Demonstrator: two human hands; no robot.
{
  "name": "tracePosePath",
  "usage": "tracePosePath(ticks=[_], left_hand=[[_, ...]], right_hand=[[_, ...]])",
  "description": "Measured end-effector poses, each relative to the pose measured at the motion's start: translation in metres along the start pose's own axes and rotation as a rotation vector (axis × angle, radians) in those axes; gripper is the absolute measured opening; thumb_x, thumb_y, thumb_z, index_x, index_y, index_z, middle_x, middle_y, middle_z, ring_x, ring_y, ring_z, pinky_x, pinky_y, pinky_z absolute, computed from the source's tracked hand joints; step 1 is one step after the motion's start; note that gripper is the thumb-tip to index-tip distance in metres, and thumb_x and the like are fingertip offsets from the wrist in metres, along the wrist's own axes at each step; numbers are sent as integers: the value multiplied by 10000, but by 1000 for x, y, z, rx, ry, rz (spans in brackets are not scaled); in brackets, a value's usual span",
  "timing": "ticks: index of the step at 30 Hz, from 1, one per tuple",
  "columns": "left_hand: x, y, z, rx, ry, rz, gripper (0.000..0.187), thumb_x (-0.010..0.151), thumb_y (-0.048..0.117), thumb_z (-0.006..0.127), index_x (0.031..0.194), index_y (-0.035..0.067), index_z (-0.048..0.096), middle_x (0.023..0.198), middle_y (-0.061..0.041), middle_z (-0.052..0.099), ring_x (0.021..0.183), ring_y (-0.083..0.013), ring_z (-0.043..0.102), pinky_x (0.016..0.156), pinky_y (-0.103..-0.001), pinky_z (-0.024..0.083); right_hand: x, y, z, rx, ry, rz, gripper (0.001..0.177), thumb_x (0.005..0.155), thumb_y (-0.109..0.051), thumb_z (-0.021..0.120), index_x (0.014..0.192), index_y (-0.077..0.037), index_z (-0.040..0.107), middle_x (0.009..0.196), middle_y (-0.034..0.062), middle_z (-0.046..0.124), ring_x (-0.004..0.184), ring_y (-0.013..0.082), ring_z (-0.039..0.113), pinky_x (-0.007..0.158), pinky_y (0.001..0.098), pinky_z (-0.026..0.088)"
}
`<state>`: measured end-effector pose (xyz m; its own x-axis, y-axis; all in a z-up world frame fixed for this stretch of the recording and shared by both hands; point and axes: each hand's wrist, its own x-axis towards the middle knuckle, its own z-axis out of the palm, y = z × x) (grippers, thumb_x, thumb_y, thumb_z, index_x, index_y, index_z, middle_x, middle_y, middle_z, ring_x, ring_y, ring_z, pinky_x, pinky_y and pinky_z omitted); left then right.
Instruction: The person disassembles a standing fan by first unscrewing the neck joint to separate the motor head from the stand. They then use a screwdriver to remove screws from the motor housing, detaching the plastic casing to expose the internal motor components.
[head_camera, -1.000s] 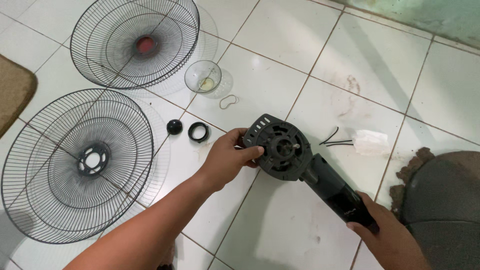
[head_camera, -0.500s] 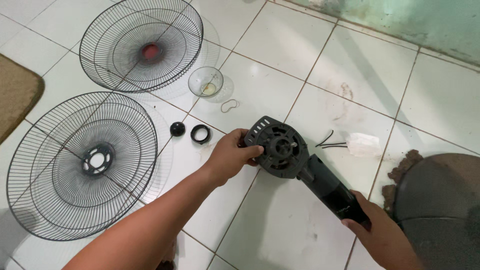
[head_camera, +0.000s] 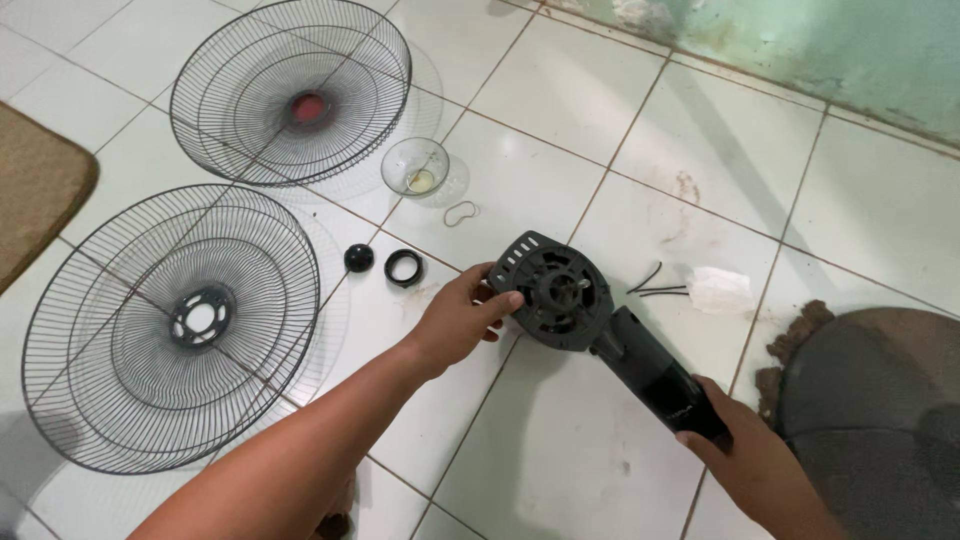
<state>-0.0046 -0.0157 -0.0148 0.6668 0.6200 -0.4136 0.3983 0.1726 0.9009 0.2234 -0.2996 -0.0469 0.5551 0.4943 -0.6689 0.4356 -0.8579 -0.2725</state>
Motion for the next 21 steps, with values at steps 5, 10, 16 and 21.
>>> tracePosePath(ticks=[5, 10, 16, 21], left_hand=[[6, -8, -7, 3, 14, 49, 610, 869, 359, 722, 1374, 53, 569, 1014, -72, 674, 868, -158, 641, 729, -336, 559], [9, -10, -19, 56, 30, 19, 580, 888, 340, 704, 1337, -6, 579, 1038, -115, 667, 932, -196, 650, 789, -374, 564], [16, -7, -19, 274, 126, -6, 492, 1034, 247, 559, 1408, -67, 498, 1168, -247, 660, 1059, -303, 666, 923, -442, 528], [26, -21, -20, 500, 184, 79, 449, 1132, 205, 389, 1377, -169, 432, 1137, -341, 619, 1028, -376, 681, 897, -459, 579]], right_hand=[[-20, 39, 13, -154, 261, -397, 836, 871, -475, 675, 1559, -129, 351, 1444, 166, 510, 1265, 350, 542, 1011, 476, 464], [-61, 165, -34, -308, 34, -265, 457, 918, -515, 639, 1297, -268, 701, 1341, -10, 690, 1209, 186, 642, 1018, 346, 536], [-150, 315, -71, -338, -85, 251, 314, 967, -378, 620, 1234, -223, 677, 1171, -14, 772, 1059, 141, 765, 967, 321, 629], [-184, 384, 26, -343, -195, 225, 546, 949, -335, 657, 1457, -246, 479, 1421, -3, 578, 1190, 186, 674, 1042, 362, 567]])
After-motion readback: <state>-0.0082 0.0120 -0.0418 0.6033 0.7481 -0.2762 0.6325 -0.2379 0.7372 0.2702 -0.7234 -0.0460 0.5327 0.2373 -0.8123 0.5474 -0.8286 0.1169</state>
